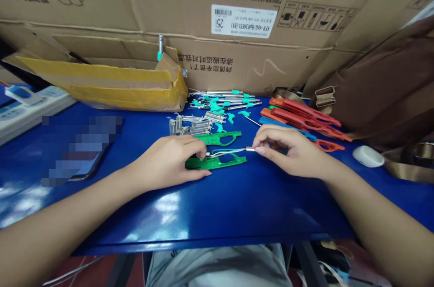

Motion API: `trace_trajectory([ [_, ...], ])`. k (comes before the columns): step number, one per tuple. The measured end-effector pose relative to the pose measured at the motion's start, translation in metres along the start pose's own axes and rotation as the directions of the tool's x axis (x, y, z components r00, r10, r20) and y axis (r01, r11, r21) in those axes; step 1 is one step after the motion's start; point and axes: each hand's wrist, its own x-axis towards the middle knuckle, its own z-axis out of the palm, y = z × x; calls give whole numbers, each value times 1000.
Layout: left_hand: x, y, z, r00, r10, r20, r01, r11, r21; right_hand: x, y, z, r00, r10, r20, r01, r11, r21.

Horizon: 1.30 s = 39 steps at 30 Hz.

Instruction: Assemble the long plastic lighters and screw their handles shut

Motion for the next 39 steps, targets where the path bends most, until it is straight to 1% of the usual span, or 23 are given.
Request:
trace_trajectory([
  [2, 0, -1, -1, 1000, -24, -9, 24, 1000, 17, 0, -1, 1, 995, 95, -13, -92, 984, 153],
  [4, 0, 0, -2, 999, -34, -15, 34, 999, 22, -1, -3, 1, 980, 199, 18, -195, 933, 302],
  [6, 0, 1, -3, 999, -39, -13, 39, 999, 25, -1, -3, 1, 965, 255, 62, -259, 890, 376],
  [7, -1, 1, -3, 999, -43, -11, 43, 999, 27, -1, -3, 1, 962, 262, 70, -269, 885, 379],
  [9, -1, 2, -4, 999, -49, -7, 49, 999, 24, -1, -3, 0, 972, 229, 61, -236, 915, 327],
  [11, -1, 2, -4, 999, -45, 2, 45, 999, 9, 0, -1, 0, 986, 151, 71, -162, 966, 203],
  [13, -1, 2, -4, 999, -43, 7, 43, 999, -2, 1, 1, 0, 990, 76, 119, -83, 995, 51],
  [16, -1, 4, -5, 998, -65, 15, 65, 998, 22, 1, 7, 4, 981, 42, 189, -18, 992, -126],
  [18, -1, 4, -5, 997, -79, 20, 78, 996, 41, 2, 11, 7, 978, 39, 203, -1, 983, -186],
  [20, -1, 5, -5, 996, -78, 30, 77, 996, 35, 2, 14, 9, 981, 23, 192, 17, 979, -205],
  [23, -2, 4, -4, 996, -79, 40, 79, 997, 7, 3, 16, 10, 983, -10, 183, 45, 982, -185],
  [27, -4, 4, -2, 996, -78, 39, 78, 997, -10, 3, 16, 11, 982, -18, 188, 50, 985, -166],
  [34, -1, 7, 0, 994, -103, 30, 104, 994, -37, 2, 14, 14, 989, 0, 146, 37, 966, -255],
  [37, 0, 8, 1, 993, -115, 22, 116, 992, -55, 1, 14, 15, 993, 23, 118, 18, 942, -334],
  [39, -1, 8, 2, 993, -116, 18, 116, 991, -67, 2, 13, 16, 993, 12, 118, 36, 918, -395],
])
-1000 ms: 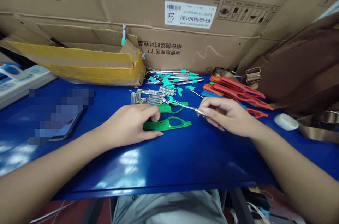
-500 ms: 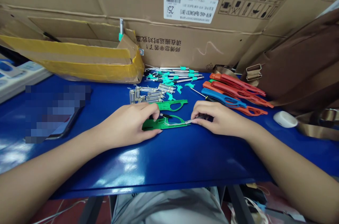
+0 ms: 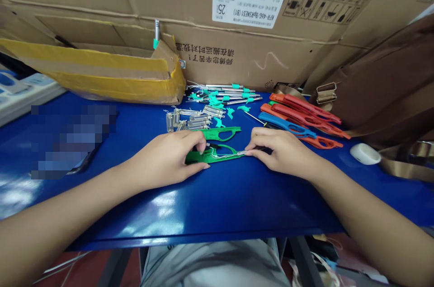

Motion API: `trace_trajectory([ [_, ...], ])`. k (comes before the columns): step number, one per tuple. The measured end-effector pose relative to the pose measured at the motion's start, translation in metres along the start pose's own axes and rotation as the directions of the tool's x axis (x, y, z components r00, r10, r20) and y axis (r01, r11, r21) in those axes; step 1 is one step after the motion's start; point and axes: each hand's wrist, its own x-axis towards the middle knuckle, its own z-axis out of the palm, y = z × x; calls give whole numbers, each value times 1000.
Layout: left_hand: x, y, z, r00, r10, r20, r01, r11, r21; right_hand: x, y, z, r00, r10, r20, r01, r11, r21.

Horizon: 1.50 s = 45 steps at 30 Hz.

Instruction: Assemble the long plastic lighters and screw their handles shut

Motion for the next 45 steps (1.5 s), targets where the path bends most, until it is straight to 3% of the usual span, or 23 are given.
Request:
trace_trajectory([
  [4, 0, 1, 1, 1000, -11, -9, 11, 1000, -25, 1, 0, -3, 997, -72, 2, 72, 993, -98],
  [10, -1, 1, 1, 999, -21, -26, 20, 998, -60, 0, 4, -6, 998, -61, 22, 61, 998, -31],
  [15, 0, 0, 3, 999, -19, -44, 16, 997, -77, 3, 1, 0, 998, -34, -45, 35, 999, 26],
  [22, -1, 4, 4, 997, -34, -65, 29, 996, -83, 7, 4, 11, 996, -3, -94, 30, 957, 287],
  [25, -1, 3, 6, 997, -38, -68, 32, 996, -81, 9, 6, 13, 995, 18, -93, 13, 947, 320],
  [33, 2, 0, 9, 987, 40, -153, -52, 996, -72, 7, -1, 9, 994, -70, -78, 72, 997, 20],
  [40, 5, -2, 3, 882, 208, -423, -235, 972, -10, 5, -12, 9, 967, -127, -219, 113, 991, -74],
  [45, 6, -3, 1, 865, 225, -448, -263, 964, -24, 4, -14, 13, 958, -195, -210, 175, 978, -112],
])
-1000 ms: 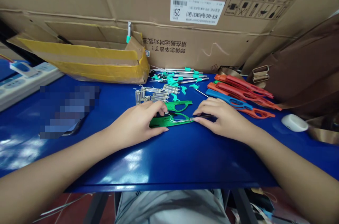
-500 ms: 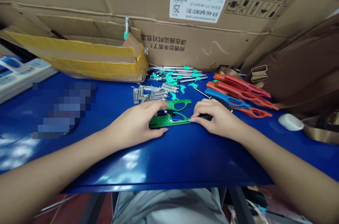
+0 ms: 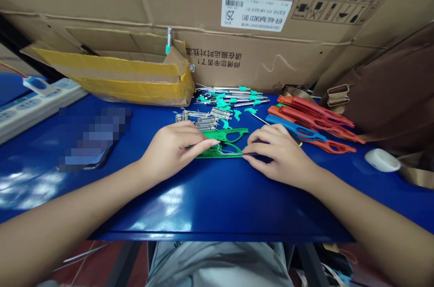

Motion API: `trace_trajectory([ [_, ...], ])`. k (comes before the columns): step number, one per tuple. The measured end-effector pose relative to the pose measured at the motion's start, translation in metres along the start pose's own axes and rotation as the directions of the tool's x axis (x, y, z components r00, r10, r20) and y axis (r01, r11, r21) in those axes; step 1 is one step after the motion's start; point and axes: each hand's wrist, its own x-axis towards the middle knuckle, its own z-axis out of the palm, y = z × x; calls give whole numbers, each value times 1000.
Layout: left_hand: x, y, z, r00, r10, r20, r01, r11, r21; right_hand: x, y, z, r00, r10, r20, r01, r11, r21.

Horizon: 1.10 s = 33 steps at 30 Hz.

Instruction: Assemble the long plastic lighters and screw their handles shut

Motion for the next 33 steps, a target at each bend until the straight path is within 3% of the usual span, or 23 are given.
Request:
trace_trajectory([
  [9, -4, -5, 13, 974, -72, 217, 49, 993, 108, -1, -3, 3, 999, -36, 0, 36, 999, -12],
  [22, -8, -9, 18, 970, -114, 214, 107, 993, 45, -1, -6, 4, 999, -37, -11, 36, 999, -25],
  [33, -8, -7, 14, 964, -135, 230, 130, 991, 37, -3, -9, 2, 990, -81, 119, 89, 994, -69],
])
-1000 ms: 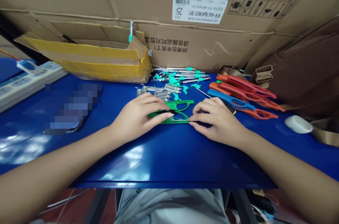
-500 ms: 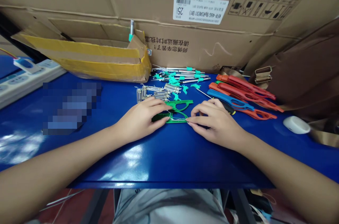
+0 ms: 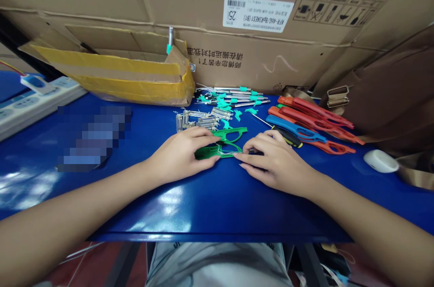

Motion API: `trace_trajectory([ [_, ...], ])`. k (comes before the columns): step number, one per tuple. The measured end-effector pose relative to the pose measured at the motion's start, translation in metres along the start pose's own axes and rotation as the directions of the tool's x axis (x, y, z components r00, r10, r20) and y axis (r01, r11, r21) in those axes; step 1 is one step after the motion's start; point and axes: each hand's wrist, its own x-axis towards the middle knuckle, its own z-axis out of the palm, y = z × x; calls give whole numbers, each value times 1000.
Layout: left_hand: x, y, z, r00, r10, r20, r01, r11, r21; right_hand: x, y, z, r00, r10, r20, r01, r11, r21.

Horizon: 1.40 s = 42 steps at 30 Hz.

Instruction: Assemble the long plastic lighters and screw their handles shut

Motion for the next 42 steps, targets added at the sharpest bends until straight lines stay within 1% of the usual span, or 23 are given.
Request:
trace_trajectory([
  [4, -1, 0, 0, 1000, 0, 7, 0, 1000, 9, 1, -2, 1, 999, -3, 37, 4, 1000, -13],
  [16, -1, -4, 0, 999, 25, 29, -26, 999, 30, 2, -5, 4, 998, -1, 60, 5, 998, -56],
  [19, -2, -3, 0, 999, 28, 28, -28, 999, 32, 3, -7, 5, 997, 30, 72, -27, 999, -44],
  [24, -1, -2, 0, 999, 20, 38, -21, 999, 28, 6, -9, 7, 986, 128, 105, -136, 988, 73],
  [27, -1, -1, 0, 999, 22, 37, -23, 1000, 17, 6, -8, 8, 982, 154, 110, -166, 981, 104],
  [30, 0, -1, 0, 999, 25, 39, -25, 1000, 12, 5, -7, 10, 984, 156, 88, -166, 979, 122],
  [34, -1, -1, 0, 999, 27, 37, -28, 1000, 7, 5, -5, 13, 987, 159, 28, -161, 975, 152],
  [42, -1, -1, 1, 999, 42, 30, -42, 999, -1, 6, 0, 16, 987, 156, -39, -143, 963, 227],
])
